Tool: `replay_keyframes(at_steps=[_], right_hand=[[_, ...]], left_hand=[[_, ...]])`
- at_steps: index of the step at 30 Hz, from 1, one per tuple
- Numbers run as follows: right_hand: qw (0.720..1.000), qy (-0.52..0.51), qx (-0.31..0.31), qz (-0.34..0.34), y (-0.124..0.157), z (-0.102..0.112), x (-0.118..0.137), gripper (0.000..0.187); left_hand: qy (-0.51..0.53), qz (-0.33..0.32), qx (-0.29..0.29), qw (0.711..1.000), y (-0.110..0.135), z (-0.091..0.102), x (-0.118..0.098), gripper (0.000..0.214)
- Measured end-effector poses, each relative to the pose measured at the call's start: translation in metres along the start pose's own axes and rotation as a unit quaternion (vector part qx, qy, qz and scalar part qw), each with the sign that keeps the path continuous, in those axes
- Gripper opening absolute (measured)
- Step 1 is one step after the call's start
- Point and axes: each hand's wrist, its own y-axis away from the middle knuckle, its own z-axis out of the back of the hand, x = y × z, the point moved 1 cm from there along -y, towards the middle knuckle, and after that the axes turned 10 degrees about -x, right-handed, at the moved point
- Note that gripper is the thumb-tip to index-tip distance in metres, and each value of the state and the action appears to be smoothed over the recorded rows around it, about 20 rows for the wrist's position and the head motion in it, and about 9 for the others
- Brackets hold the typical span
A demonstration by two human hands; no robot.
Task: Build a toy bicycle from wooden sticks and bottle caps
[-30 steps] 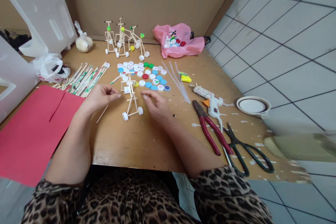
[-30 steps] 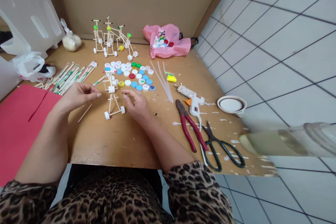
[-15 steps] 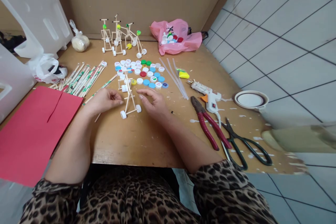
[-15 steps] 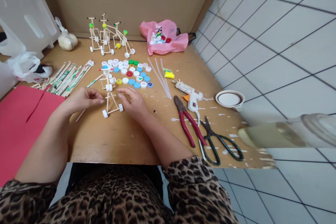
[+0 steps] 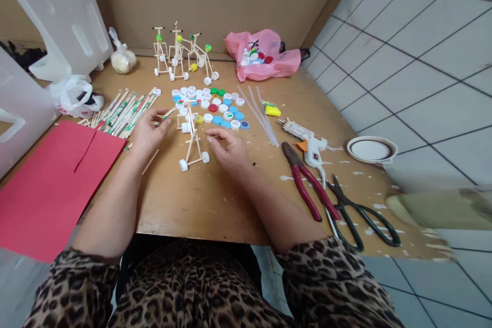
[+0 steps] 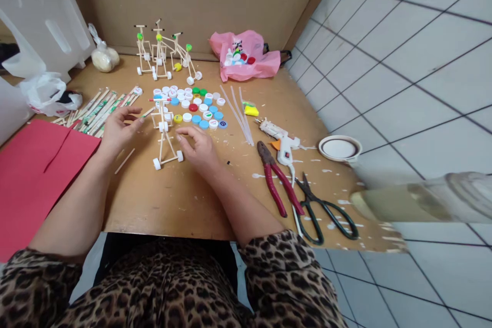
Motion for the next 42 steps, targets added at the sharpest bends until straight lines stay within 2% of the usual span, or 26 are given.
replay_keyframes(at_steps=[5,7,11,14,18,21,26,34,42], right_hand=[[0.998,0.005,0.011,-0.054,-0.003,0.004,0.005,0.013],[0.995,0.004,0.049,-0.081,-0.004,0.007,0.007,0.013],[0.98,0.01,0.153,-0.128,-0.005,0.011,0.01,0.009],[0.97,0.056,0.201,-0.123,-0.005,0.011,0.012,0.006],[0.957,0.118,0.25,-0.09,-0.005,0.01,0.015,0.018],[0.947,0.147,0.276,-0.075,-0.004,0.008,0.017,0.022],[0.942,0.158,0.293,-0.042,-0.003,0.005,0.019,0.012],[0.933,0.17,0.303,-0.09,-0.004,0.004,0.021,0.013],[0.94,0.145,0.297,-0.082,-0.002,0.004,0.015,0.013]], left_hand=[[-0.024,0.029,0.039,0.999,0.001,0.008,-0.006,0.016],[-0.036,0.045,0.094,0.994,0.005,0.018,-0.01,0.016],[-0.039,0.061,0.233,0.97,0.025,0.031,-0.015,0.033],[-0.058,0.029,0.285,0.956,0.039,0.03,-0.016,0.041],[-0.098,0.001,0.329,0.939,0.048,0.02,-0.016,0.039],[-0.115,-0.003,0.343,0.932,0.049,0.014,-0.014,0.032],[-0.093,0.002,0.365,0.926,0.05,0.009,-0.011,0.021],[-0.054,0.012,0.378,0.924,0.05,0.007,-0.004,0.012],[-0.025,0.008,0.379,0.925,0.049,0.004,0.003,0.014]])
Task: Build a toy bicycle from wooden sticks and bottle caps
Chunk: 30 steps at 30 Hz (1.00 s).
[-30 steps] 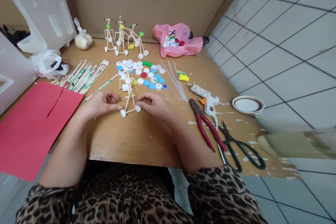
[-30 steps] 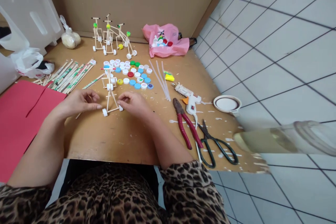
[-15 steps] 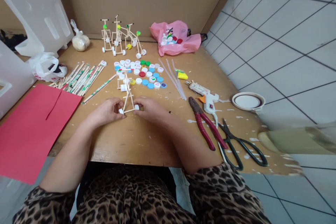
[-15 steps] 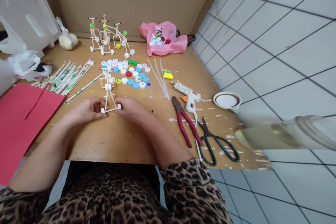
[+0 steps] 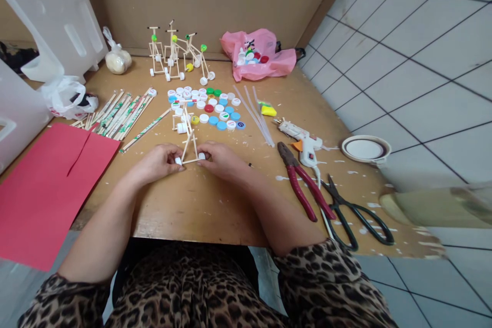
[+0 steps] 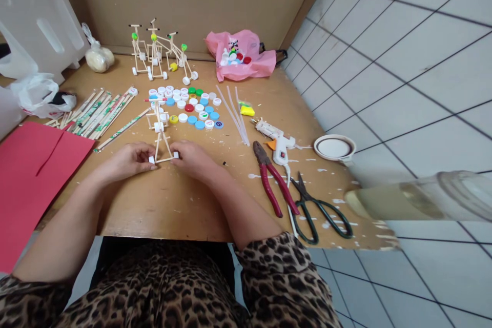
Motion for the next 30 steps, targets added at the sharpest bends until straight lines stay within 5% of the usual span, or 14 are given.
replay_keyframes(at_steps=[30], right_hand=[[0.999,0.035,-0.024,0.005,0.0005,0.0064,0.0026,0.012]], left_hand=[[0.086,0.041,-0.005,0.995,-0.0031,-0.0007,-0.0011,0.028]])
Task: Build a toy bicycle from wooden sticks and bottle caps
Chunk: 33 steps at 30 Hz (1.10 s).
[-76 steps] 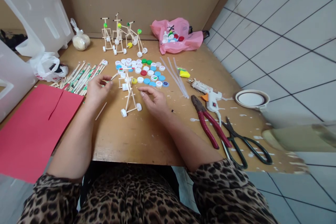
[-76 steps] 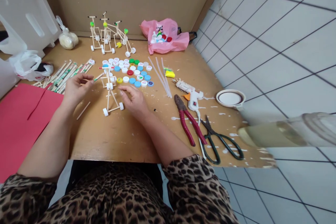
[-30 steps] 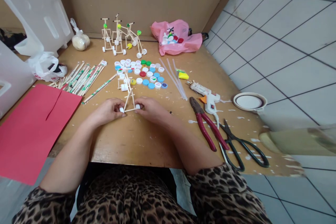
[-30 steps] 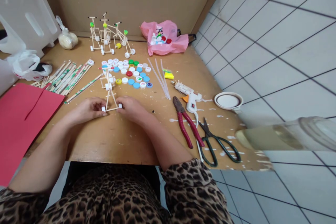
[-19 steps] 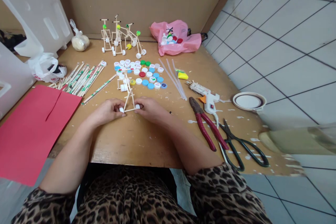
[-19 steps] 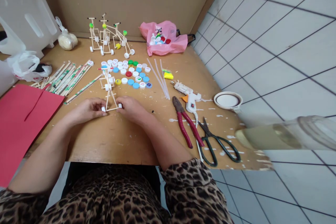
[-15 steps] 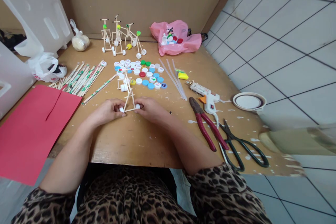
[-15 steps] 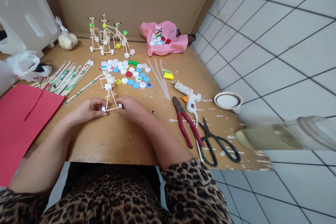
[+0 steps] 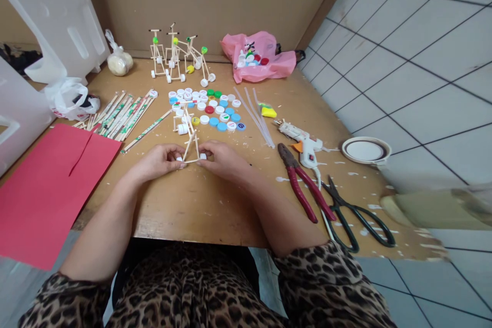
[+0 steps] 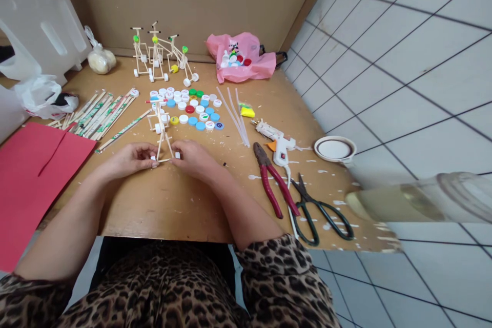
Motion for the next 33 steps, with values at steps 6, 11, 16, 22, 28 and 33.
replay_keyframes(at_steps=[6,11,16,22,28,33], right_hand=[[0.998,-0.021,-0.062,-0.007,0.0,0.002,-0.005,0.02],[0.993,-0.054,-0.101,-0.027,0.0,0.005,-0.008,0.02],[0.988,-0.078,-0.128,-0.047,-0.002,0.01,-0.008,0.011],[0.98,-0.113,-0.157,-0.048,-0.004,0.011,-0.01,0.01],[0.983,-0.106,-0.142,-0.041,-0.004,0.006,-0.006,0.007],[0.989,-0.094,-0.107,-0.04,-0.002,-0.003,-0.003,0.006]], left_hand=[[0.014,0.011,-0.022,1.0,-0.001,0.005,0.003,0.033],[0.013,0.01,-0.127,0.992,-0.001,0.017,0.005,0.034],[0.054,0.015,-0.248,0.967,-0.005,0.025,0.005,0.033],[0.035,-0.001,-0.314,0.949,-0.017,0.036,-0.013,0.033],[0.003,-0.012,-0.281,0.96,-0.032,0.035,-0.029,0.037],[-0.015,-0.026,-0.273,0.962,-0.04,0.03,-0.032,0.038]])
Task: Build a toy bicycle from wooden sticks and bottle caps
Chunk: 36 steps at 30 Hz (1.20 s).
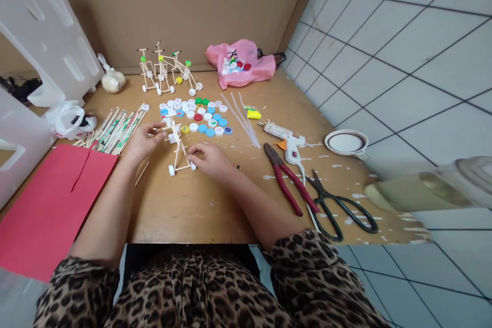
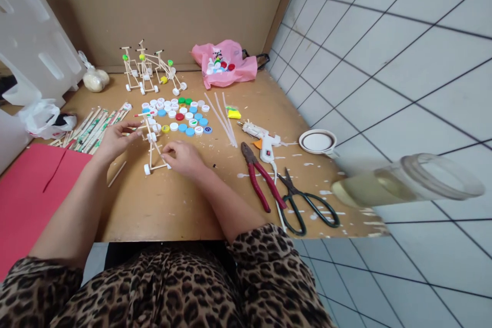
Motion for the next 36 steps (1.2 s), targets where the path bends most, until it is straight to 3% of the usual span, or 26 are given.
replay_keyframes(at_steps=[8,18,27,36], right_hand=[[0.999,0.034,0.04,0.009,0.003,-0.01,0.001,0.008],[0.999,0.022,0.023,0.027,0.003,-0.015,-0.006,0.016],[0.995,0.064,0.03,0.073,-0.001,-0.012,-0.009,0.02],[0.994,0.067,0.032,0.076,-0.002,-0.011,-0.013,0.02]], left_hand=[[0.025,-0.019,0.014,0.999,-0.006,-0.013,0.003,0.026],[0.065,-0.024,0.027,0.997,-0.012,-0.022,0.009,0.019],[0.08,-0.024,0.032,0.996,-0.012,-0.023,0.014,0.016],[0.069,-0.021,0.032,0.997,-0.011,-0.022,0.012,0.014]])
